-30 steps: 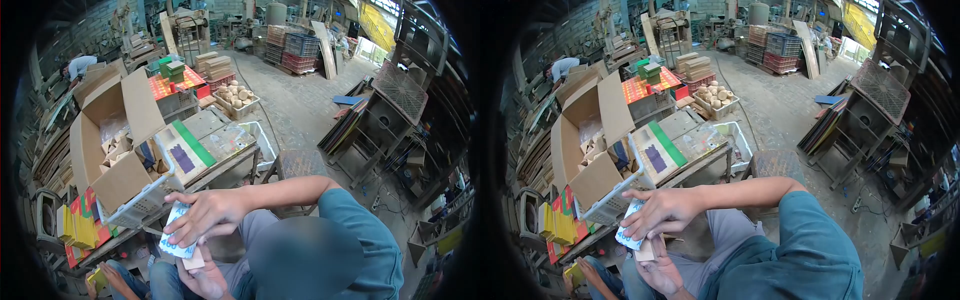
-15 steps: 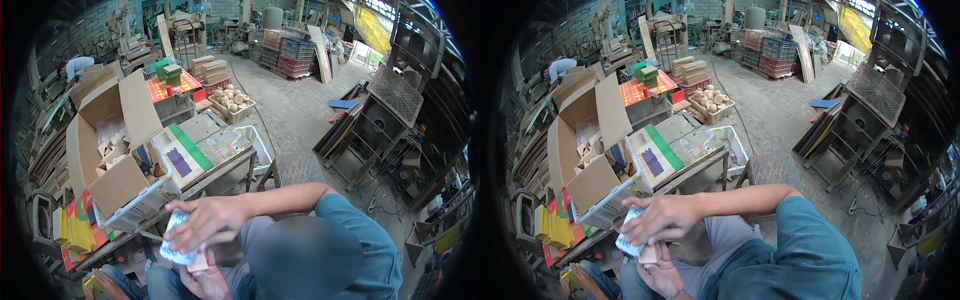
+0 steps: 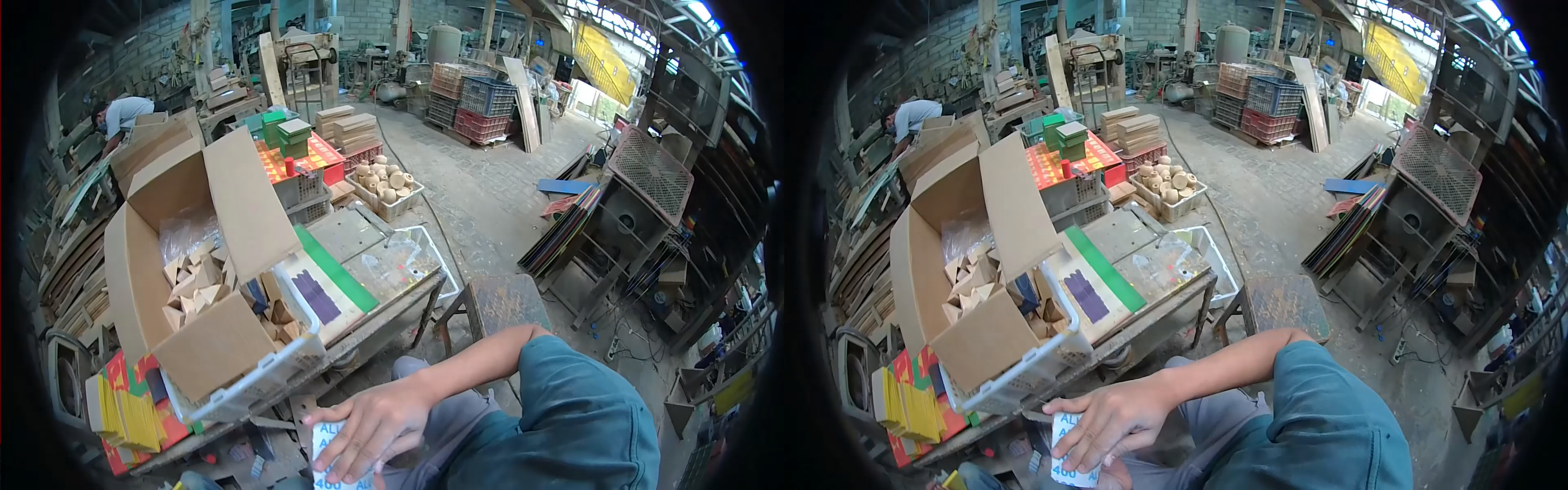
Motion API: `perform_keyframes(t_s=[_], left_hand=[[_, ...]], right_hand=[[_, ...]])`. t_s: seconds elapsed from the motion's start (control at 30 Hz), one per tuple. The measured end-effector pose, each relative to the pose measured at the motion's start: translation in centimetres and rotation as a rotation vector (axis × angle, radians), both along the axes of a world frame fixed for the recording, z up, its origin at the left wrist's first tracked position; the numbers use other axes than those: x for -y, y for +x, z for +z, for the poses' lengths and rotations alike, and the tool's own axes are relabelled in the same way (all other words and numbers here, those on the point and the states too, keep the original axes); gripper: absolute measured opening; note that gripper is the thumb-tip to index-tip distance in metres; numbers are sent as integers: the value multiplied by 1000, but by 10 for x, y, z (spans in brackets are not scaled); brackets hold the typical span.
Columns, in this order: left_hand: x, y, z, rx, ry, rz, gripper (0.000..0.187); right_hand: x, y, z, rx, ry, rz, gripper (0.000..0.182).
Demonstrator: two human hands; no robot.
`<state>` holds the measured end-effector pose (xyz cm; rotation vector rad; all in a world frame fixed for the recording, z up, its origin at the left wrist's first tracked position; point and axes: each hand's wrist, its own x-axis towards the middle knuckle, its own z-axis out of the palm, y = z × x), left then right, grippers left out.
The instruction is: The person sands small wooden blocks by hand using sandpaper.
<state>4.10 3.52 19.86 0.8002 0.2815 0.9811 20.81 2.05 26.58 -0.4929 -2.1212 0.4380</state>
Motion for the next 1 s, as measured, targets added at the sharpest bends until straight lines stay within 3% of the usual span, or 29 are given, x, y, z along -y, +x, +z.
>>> perform_keyframes(t_s=[0.23,0.43,0.57,0.63,0.67,0.77,0.93,1.0], left_hand=[[-54,31,42,-55,-38,-37,56],[-85,61,142,-103,-56,-74,56],[-96,91,228,87,-115,-102,51],[-112,90,208,-201,192,-30,54],[-112,88,232,44,206,-93,57],[-118,100,242,-68,99,-135,57],[-129,122,238,-139,38,-181,57],[-134,127,236,-161,25,-185,57]], right_hand=[[-59,48,25,-28,-89,-180,27],[-58,64,140,-27,-157,-210,29],[-75,96,204,-74,-201,-492,28],[-73,91,233,-98,-164,-387,28],[-73,84,240,-81,-138,-333,28],[-76,94,245,-31,-99,-287,29],[-86,122,217,-170,-170,-570,27],[-83,112,211,-169,-175,-466,27]])
